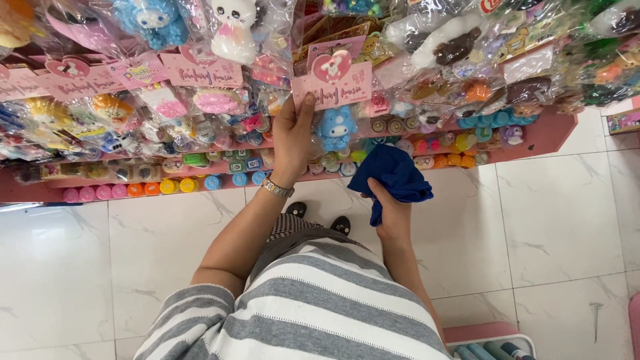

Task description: The recorder is cleaning and dusting various items on retail shelves using a blue cloth.

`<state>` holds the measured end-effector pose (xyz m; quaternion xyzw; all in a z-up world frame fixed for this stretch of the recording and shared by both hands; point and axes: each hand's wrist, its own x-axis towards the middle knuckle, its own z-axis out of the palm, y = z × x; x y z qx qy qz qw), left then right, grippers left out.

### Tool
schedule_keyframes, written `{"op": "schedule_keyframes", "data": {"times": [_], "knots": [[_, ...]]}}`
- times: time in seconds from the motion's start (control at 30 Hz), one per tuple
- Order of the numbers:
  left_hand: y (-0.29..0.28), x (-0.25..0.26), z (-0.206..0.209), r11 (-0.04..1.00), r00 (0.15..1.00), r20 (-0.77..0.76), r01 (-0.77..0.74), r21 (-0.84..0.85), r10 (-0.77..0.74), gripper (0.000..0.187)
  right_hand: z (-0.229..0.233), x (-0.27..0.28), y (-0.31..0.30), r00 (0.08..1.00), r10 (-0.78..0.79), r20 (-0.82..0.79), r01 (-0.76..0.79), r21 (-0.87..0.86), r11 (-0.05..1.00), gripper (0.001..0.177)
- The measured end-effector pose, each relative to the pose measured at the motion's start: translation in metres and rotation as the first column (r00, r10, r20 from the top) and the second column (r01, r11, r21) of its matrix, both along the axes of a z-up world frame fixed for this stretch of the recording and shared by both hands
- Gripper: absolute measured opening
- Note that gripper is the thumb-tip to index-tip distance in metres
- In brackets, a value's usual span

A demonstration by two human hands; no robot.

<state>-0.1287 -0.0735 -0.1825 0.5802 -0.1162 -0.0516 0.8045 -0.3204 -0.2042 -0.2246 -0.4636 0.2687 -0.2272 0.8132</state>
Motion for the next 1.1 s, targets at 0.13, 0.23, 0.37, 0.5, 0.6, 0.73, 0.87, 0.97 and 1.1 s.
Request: {"op": "schedule_keyframes", "data": {"times": [0.13, 0.23, 0.37, 0.5, 0.6, 0.73, 0.87, 0.97, 1.1], "knots": [[-0.005, 0.014, -0.001, 0.997, 1.0, -0.022, 0.0, -0.072, -0.001, 0.022, 0.003, -0.004, 0.0, 1.0, -0.001, 0.006, 0.001, -0.004, 1.0, 0.025], [-0.004, 0.021, -0.01, 0.998, 1.0, 0.009, -0.024, 0.055, 0.023, 0.023, 0.001, -0.007, -0.002, 1.0, 0.005, 0.027, -0.005, -0.03, 1.0, 0.025], [-0.004, 0.024, -0.012, 0.999, 1.0, -0.018, -0.023, 0.04, 0.023, 0.024, -0.003, -0.01, -0.004, 0.999, -0.038, -0.009, 0.038, -0.002, 0.999, 0.029], [-0.001, 0.024, -0.007, 1.0, 1.0, -0.023, 0.002, 0.009, -0.002, 0.022, -0.014, -0.017, -0.007, 1.0, -0.028, 0.006, 0.028, 0.004, 1.0, 0.027], [0.0, 0.031, -0.021, 0.998, 1.0, -0.007, -0.003, 0.056, 0.003, 0.024, -0.009, -0.021, -0.008, 0.999, -0.033, -0.015, 0.033, 0.006, 0.999, 0.027], [-0.007, 0.038, -0.018, 0.998, 1.0, 0.001, -0.011, 0.067, 0.01, 0.024, -0.007, -0.027, -0.009, 0.998, -0.054, -0.019, 0.054, 0.01, 0.998, 0.023], [-0.015, 0.049, -0.03, 0.993, 0.996, 0.041, -0.081, 0.083, 0.078, 0.025, -0.008, -0.033, -0.013, 0.999, -0.044, 0.015, 0.044, -0.003, 0.999, 0.021], [-0.019, 0.041, -0.027, 0.966, 0.986, 0.055, -0.165, 0.2, 0.157, 0.027, -0.009, -0.038, -0.019, 0.997, -0.072, -0.015, 0.072, 0.011, 0.997, 0.024], [-0.022, 0.007, -0.023, 0.798, 0.728, 0.634, -0.533, 0.283, 0.261, 0.056, -0.019, -0.049, -0.028, 0.995, -0.099, -0.015, 0.1, 0.017, 0.995, 0.027]]}}
